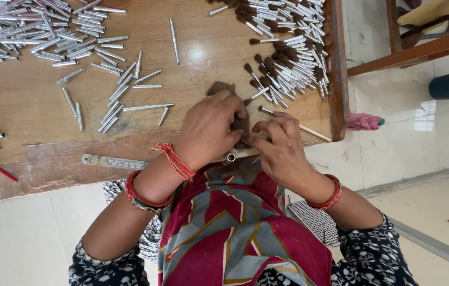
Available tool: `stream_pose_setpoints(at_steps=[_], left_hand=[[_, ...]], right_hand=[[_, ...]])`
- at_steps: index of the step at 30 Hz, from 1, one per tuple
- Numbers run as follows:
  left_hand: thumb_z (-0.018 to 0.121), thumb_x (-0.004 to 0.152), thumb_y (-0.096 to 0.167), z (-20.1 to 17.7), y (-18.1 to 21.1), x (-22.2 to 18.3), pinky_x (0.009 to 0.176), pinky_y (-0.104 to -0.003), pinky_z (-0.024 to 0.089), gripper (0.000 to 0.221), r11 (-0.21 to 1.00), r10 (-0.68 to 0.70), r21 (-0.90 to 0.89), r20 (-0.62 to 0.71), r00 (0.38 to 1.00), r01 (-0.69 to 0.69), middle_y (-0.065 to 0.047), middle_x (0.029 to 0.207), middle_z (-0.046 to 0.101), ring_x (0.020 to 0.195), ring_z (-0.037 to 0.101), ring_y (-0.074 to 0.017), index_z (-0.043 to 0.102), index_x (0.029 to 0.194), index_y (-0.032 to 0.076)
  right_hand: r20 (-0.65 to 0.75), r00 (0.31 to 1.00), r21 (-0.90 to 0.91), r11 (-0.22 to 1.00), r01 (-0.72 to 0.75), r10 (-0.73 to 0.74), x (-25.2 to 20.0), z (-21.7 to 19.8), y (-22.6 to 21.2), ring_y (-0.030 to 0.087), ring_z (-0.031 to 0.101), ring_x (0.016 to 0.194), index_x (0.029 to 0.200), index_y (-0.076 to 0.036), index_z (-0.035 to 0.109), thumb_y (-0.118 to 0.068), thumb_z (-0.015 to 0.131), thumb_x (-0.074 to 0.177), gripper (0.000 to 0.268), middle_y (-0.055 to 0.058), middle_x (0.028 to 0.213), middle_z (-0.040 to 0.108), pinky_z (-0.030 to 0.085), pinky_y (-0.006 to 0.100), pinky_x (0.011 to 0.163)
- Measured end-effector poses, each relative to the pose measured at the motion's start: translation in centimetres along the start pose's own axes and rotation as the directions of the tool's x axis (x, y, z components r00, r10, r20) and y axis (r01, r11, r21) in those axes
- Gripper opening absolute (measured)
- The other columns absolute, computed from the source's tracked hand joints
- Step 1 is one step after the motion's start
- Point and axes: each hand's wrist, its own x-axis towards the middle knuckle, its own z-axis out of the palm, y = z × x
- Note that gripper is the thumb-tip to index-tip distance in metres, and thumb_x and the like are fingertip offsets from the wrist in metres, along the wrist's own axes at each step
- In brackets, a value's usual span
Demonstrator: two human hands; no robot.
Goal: Inserting hair bundles into metal ferrules to assemble brushes and using a ruler for alignment.
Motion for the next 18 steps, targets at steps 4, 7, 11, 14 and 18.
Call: stream_pose_setpoints(at_steps=[4,7,11,14,18], left_hand=[[0.08,0.066,0.01,0.6,-0.4,0.0,0.071,-0.047,0.052,0.03,0.999,0.015,0.033,0.009,1.0,-0.015,-0.01,0.091,0.062,0.085,0.064,-0.0337,0.065,0.092,0.008],[0.081,0.066,0.011,1.0,-0.5,0.0,0.073,-0.047,0.053,0.032,0.996,0.052,0.069,-0.001,0.999,-0.051,-0.011,0.095,0.062,0.088,0.064,-0.035,0.064,0.093,0.008],[0.079,0.065,0.011,1.4,0.0,0.2,0.073,-0.048,0.054,0.04,0.985,0.087,0.149,0.022,0.996,-0.089,-0.013,0.1,0.062,0.092,0.064,-0.0364,0.061,0.1,0.004],[0.077,0.069,0.011,1.5,0.2,0.2,0.073,-0.047,0.054,0.039,0.979,0.081,0.188,0.028,0.996,-0.085,-0.014,0.101,0.061,0.093,0.065,-0.0358,0.06,0.103,0.003],[0.076,0.07,0.012,1.4,0.2,0.1,0.072,-0.047,0.054,0.039,0.976,0.098,0.197,0.004,0.995,-0.097,-0.014,0.1,0.061,0.092,0.065,-0.0358,0.059,0.103,0.002]], right_hand=[[-0.005,1.0,-0.004,1.0,0.007,-0.007,0.1,0.2,0.1,0.033,0.047,0.116,0.107,-0.011,0.076,0.005,0.067,0.073,0.039,0.007,0.119,0.059,0.04,0.054,0.114],[0.007,1.0,-0.008,1.0,0.019,-0.019,0.0,0.4,0.2,0.034,0.048,0.117,0.106,-0.01,0.076,0.005,0.068,0.072,0.038,0.008,0.119,0.059,0.04,0.054,0.113],[0.0,1.0,0.003,1.0,0.014,-0.014,-0.3,0.3,0.2,0.032,0.049,0.117,0.102,-0.011,0.076,0.003,0.071,0.074,0.032,0.006,0.119,0.06,0.04,0.054,0.115],[0.006,1.0,0.003,1.0,0.022,-0.022,-0.5,-0.1,0.0,0.031,0.049,0.116,0.1,-0.011,0.075,0.003,0.071,0.074,0.029,0.007,0.118,0.061,0.04,0.055,0.115],[0.02,1.0,-0.028,0.999,0.017,-0.016,-0.8,-1.0,-0.4,0.032,0.049,0.117,0.102,-0.011,0.075,0.003,0.071,0.074,0.031,0.007,0.118,0.062,0.039,0.056,0.116]])
